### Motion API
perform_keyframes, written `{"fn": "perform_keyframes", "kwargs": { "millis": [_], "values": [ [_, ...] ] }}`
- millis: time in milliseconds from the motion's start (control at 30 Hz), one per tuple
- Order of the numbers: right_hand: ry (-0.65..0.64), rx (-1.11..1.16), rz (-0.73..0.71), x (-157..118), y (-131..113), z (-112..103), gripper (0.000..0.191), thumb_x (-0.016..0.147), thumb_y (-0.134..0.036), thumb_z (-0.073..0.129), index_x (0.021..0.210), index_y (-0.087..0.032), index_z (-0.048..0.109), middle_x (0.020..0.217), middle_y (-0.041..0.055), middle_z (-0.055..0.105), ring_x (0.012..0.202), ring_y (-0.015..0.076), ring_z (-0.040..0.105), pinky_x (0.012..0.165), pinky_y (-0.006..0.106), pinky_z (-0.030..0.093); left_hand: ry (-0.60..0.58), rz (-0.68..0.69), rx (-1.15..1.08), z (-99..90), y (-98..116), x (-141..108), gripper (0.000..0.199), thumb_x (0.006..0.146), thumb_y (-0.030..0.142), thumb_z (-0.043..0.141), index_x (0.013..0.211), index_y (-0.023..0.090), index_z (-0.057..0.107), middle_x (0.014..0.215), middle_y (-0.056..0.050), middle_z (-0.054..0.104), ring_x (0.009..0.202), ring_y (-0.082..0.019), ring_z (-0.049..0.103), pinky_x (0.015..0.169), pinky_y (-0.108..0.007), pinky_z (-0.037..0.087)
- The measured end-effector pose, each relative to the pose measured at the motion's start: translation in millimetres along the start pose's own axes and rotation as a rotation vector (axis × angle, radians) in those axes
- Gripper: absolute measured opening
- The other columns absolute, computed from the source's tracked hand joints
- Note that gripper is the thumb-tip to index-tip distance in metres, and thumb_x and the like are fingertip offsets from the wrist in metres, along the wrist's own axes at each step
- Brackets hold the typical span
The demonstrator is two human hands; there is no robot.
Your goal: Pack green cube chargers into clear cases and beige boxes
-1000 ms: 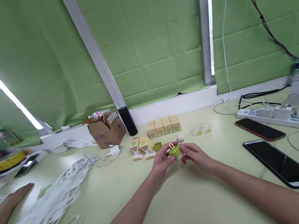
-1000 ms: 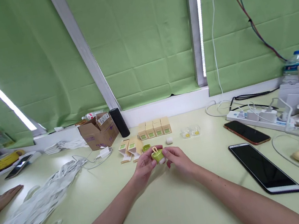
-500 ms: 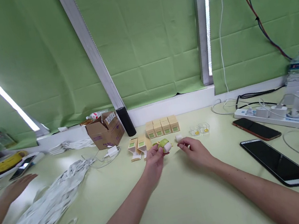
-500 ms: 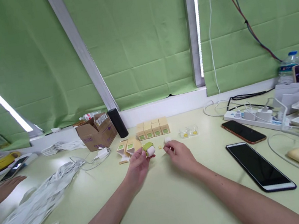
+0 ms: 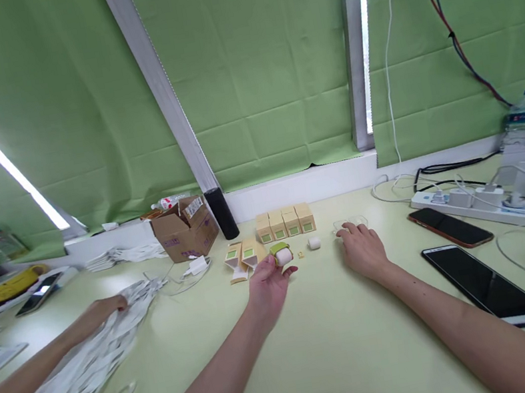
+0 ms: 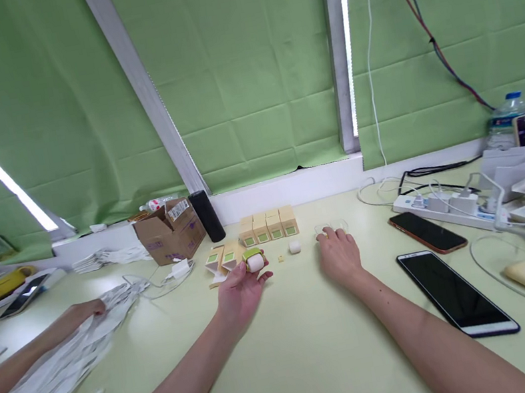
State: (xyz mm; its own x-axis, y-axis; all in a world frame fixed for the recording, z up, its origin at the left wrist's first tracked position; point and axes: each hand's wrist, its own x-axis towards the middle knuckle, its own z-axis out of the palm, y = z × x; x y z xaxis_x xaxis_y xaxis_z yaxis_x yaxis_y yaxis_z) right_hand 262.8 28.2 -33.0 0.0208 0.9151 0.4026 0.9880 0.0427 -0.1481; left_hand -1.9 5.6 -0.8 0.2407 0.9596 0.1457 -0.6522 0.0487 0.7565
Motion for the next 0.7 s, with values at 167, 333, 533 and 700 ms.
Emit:
{"fn": "perform_keyframes", "kwargs": {
  "millis": [167,333,533,700],
  "values": [
    [-0.008,0.000,-0.047,-2.4,-5.8,-4.1,0.044,0.085,-0.003,0.053,0.125,-0.014,0.071,0.133,0.0182,0.066,0.117,0.0356,0.055,0.092,0.044,0.042,-0.007,0.003,0.000,0.5,0.0,-0.5,0.014,0.088,0.029,0.076,0.093,0.016,0.075,0.120,-0.011,0.074,0.103,-0.024,0.068,0.084,-0.039,0.057],
    [0.069,0.086,-0.158,-11.8,-24.6,-16.1,0.031,0.091,-0.012,0.059,0.119,-0.019,0.071,0.124,0.0164,0.068,0.111,0.0339,0.056,0.084,0.042,0.047,0.025,0.027,-0.002,-1.9,-0.5,0.3,0.014,0.087,0.029,0.077,0.092,0.017,0.074,0.117,-0.011,0.075,0.102,-0.025,0.068,0.084,-0.040,0.058],
    [0.054,0.267,-0.472,-31.7,-54.1,-25.7,0.030,0.092,-0.005,0.055,0.110,-0.024,0.070,0.114,0.0104,0.070,0.104,0.0282,0.060,0.079,0.039,0.049,0.077,0.072,-0.010,-3.1,0.2,2.8,0.017,0.083,0.031,0.082,0.089,0.017,0.074,0.112,-0.009,0.074,0.098,-0.023,0.068,0.081,-0.038,0.059],
    [-0.057,0.373,-0.620,-42.1,-63.5,-23.8,0.042,0.084,0.003,0.054,0.112,-0.025,0.069,0.118,0.0076,0.070,0.106,0.0252,0.064,0.085,0.037,0.051,0.093,0.089,0.002,-2.6,0.4,2.9,0.018,0.083,0.032,0.081,0.087,0.017,0.073,0.109,-0.008,0.073,0.097,-0.022,0.068,0.080,-0.036,0.058]
  ]
}}
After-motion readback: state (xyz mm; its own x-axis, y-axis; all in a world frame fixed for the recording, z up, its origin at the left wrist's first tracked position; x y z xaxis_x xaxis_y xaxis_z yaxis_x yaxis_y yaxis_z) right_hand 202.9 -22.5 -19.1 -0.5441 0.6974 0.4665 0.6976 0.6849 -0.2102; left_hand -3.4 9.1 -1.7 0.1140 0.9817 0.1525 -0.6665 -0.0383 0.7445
